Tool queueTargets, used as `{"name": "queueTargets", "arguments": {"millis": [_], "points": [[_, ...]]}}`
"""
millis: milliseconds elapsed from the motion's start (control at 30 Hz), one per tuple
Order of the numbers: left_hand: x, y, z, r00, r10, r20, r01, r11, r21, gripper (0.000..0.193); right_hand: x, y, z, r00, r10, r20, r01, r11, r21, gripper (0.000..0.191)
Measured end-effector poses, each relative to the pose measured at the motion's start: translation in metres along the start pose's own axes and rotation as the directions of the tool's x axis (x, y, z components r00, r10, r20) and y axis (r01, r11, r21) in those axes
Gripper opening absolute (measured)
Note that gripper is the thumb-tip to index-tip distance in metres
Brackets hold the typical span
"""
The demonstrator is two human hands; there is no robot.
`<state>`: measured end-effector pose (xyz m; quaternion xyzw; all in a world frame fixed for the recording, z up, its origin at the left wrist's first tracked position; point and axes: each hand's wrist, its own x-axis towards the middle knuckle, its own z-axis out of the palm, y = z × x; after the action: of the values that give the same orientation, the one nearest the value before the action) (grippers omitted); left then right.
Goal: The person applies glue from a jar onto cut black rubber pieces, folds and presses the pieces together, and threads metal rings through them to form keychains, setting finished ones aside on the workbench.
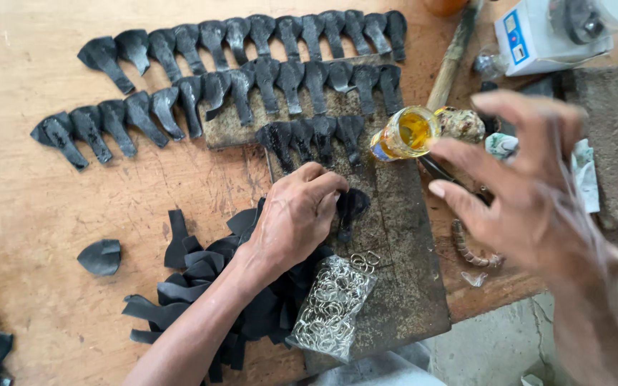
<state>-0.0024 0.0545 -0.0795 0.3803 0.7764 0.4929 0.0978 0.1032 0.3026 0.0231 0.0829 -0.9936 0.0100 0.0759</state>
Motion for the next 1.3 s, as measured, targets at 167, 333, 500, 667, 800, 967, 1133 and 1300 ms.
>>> {"name": "queueTargets", "arguments": {"millis": [167, 333, 500, 667, 800, 967, 1133, 1300], "points": [[0.002, -0.003, -0.003, 0.999, 0.037, 0.032, -0.037, 0.999, -0.022, 0.017, 0.047, 0.012, 0.003, 0.974, -0.018, 0.225, 0.009, 0.999, 0.041, 0.042], [0.006, -0.004, -0.01, 0.996, 0.009, 0.094, -0.001, 0.997, -0.081, 0.015, 0.075, 0.004, 0.014, 0.898, 0.033, 0.438, -0.023, 0.999, -0.028, 0.033], [0.007, -0.002, -0.014, 0.985, 0.022, 0.173, -0.013, 0.998, -0.053, 0.017, 0.073, 0.004, 0.008, 0.891, 0.073, 0.447, -0.046, 0.996, -0.072, 0.031], [0.008, -0.001, -0.02, 0.972, 0.017, 0.234, -0.01, 1.0, -0.029, 0.023, 0.039, 0.016, -0.012, 0.978, 0.001, 0.21, 0.004, 1.0, -0.02, 0.038], [0.007, 0.001, -0.015, 0.984, -0.005, 0.179, 0.01, 0.999, -0.031, 0.021, 0.007, 0.02, -0.041, 0.991, -0.122, -0.051, 0.121, 0.992, -0.019, 0.039], [0.002, 0.001, -0.009, 0.992, 0.018, 0.123, -0.017, 1.0, -0.009, 0.021, -0.037, -0.013, -0.03, 0.95, 0.023, -0.311, 0.089, 0.935, 0.343, 0.041], [0.004, 0.0, -0.009, 0.992, 0.061, 0.109, -0.061, 0.998, -0.004, 0.022, -0.034, -0.04, 0.039, 0.98, 0.043, 0.193, -0.133, 0.865, 0.484, 0.048], [0.004, 0.003, -0.009, 0.995, 0.036, 0.097, -0.033, 0.999, -0.037, 0.02, -0.028, -0.054, 0.055, 0.976, -0.022, 0.219, -0.08, 0.891, 0.447, 0.054]]}}
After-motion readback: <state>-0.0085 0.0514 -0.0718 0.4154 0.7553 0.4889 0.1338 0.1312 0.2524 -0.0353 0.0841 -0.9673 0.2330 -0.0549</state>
